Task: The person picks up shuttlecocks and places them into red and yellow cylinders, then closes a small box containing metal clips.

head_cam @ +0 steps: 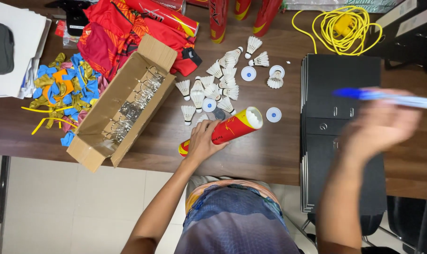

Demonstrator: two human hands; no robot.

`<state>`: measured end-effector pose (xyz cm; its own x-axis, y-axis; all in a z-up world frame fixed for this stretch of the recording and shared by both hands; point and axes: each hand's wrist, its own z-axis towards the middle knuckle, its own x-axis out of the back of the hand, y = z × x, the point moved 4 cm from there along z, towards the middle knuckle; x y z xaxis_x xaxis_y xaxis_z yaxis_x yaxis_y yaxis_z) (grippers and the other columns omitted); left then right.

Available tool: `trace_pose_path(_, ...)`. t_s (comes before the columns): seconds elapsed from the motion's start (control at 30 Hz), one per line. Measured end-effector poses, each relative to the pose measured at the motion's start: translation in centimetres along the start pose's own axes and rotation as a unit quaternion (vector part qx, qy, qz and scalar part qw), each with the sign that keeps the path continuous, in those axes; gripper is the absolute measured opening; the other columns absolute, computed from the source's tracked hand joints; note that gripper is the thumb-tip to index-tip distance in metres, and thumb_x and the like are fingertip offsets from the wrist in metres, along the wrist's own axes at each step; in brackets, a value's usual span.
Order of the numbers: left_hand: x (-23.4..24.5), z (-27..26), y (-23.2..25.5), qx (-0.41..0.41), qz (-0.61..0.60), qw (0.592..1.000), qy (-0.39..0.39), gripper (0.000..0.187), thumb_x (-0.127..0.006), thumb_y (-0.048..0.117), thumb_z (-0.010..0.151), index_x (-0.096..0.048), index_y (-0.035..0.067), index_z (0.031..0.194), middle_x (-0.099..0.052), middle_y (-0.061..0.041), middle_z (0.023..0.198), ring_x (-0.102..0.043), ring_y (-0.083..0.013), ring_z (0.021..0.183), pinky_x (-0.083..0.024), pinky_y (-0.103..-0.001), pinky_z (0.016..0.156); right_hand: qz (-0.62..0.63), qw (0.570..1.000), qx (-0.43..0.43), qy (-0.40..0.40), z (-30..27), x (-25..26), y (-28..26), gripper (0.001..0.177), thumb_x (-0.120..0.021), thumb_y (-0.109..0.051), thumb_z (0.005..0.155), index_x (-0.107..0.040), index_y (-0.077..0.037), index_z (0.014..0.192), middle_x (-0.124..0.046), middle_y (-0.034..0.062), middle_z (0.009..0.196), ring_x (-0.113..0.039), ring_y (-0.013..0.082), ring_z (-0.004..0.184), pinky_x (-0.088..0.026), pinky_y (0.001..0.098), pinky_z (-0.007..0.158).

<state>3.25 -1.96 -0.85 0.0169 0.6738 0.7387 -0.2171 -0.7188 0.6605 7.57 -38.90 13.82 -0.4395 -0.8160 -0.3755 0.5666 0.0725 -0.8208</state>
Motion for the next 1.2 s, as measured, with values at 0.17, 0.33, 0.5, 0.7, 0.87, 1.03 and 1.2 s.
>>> trace_pose_path(0.17,0.4,0.4,0.1,-0.002,0.004,1.0,0.01,0.079,-0.091,0.04,0.068,-0.061,0.011,0.135,-0.06,-0.009,0.114,-0.058,-0.033,0.106,-0.045,-0.046,0.089,-0.131,0.894,-0.22,-0.367,-13.1,-6.2,4.7,0.071,-0.074,-0.006,0.087,-0.04,0.002,0.15,-0.037,0.0152,0.16,-0.031,0.0259,0.151,-0.037,0.0416,0.118)
trace_pose_path(0.33,1.4,-0.2,-0.5,-0.01,0.008,1.0,0.023,0.079,-0.091,0.039,0.067,-0.06,0.013,0.135,-0.059,-0.01,0.115,-0.058,-0.0328,0.106,-0.046,-0.046,0.089,-0.105,0.928,-0.311,-0.176,-15.0,1.0,9.8,0.045,-0.051,-0.02,0.109,-0.047,-0.001,0.149,-0.05,0.0153,0.156,-0.05,0.0272,0.145,-0.043,0.0439,0.119)
trace_pose_path(0.5,7.0,1.5,3.0,-0.048,0.064,0.996,-0.034,0.081,-0.093,0.04,0.066,-0.06,0.016,0.137,-0.058,-0.01,0.11,-0.057,-0.0306,0.105,-0.044,-0.044,0.087,0.052,0.849,-0.52,-0.08,-20.2,4.9,16.4,0.05,-0.045,-0.035,0.109,-0.048,0.0,0.145,-0.056,0.0188,0.145,-0.055,0.0327,0.132,-0.046,0.0494,0.113)
trace_pose_path(0.7,9.8,3.0,7.8,-0.269,0.432,0.852,-0.125,0.047,-0.063,0.024,0.092,-0.061,0.02,0.138,-0.058,-0.005,0.107,-0.053,-0.022,0.105,-0.041,-0.036,0.087,0.192,0.663,-0.717,-0.102,-26.1,0.7,18.3,0.058,-0.037,-0.046,0.104,-0.043,-0.009,0.148,-0.061,0.0134,0.142,-0.059,0.0289,0.13,-0.046,0.05,0.109)
trace_pose_path(0.87,11.9,4.3,13.0,-0.384,0.652,0.628,-0.182,0.036,-0.051,0.026,0.092,-0.063,0.006,0.12,-0.059,-0.008,0.106,-0.054,-0.0252,0.108,-0.039,-0.036,0.09,0.231,0.604,-0.755,-0.107,-28.7,-0.4,20.6,0.062,-0.039,-0.053,0.103,-0.045,-0.011,0.147,-0.061,0.0161,0.14,-0.062,0.0297,0.125,-0.051,0.05,0.104)
trace_pose_path(1.03,13.0,5.2,12.7,-0.374,0.677,0.605,-0.188,0.036,-0.049,0.025,0.093,-0.064,0.007,0.12,-0.058,-0.008,0.104,-0.054,-0.0247,0.107,-0.038,-0.037,0.089,0.29,0.611,-0.724,-0.136,-31.0,5.1,25.8,0.041,-0.057,-0.03,0.106,-0.052,-0.007,0.14,-0.065,0.0181,0.129,-0.068,0.0282,0.109,-0.057,0.0353,0.084)
trace_pose_path(1.2,17.3,6.5,11.8,-0.301,0.579,0.751,-0.099,0.046,-0.06,0.026,0.086,-0.06,0.015,0.131,-0.058,-0.005,0.105,-0.054,-0.0224,0.107,-0.039,-0.036,0.09,0.234,0.706,-0.664,-0.079,-28.5,12.6,27.7,0.032,-0.064,-0.008,0.101,-0.06,-0.003,0.132,-0.07,0.0127,0.115,-0.067,0.0166,0.098,-0.055,0.0246,0.079)
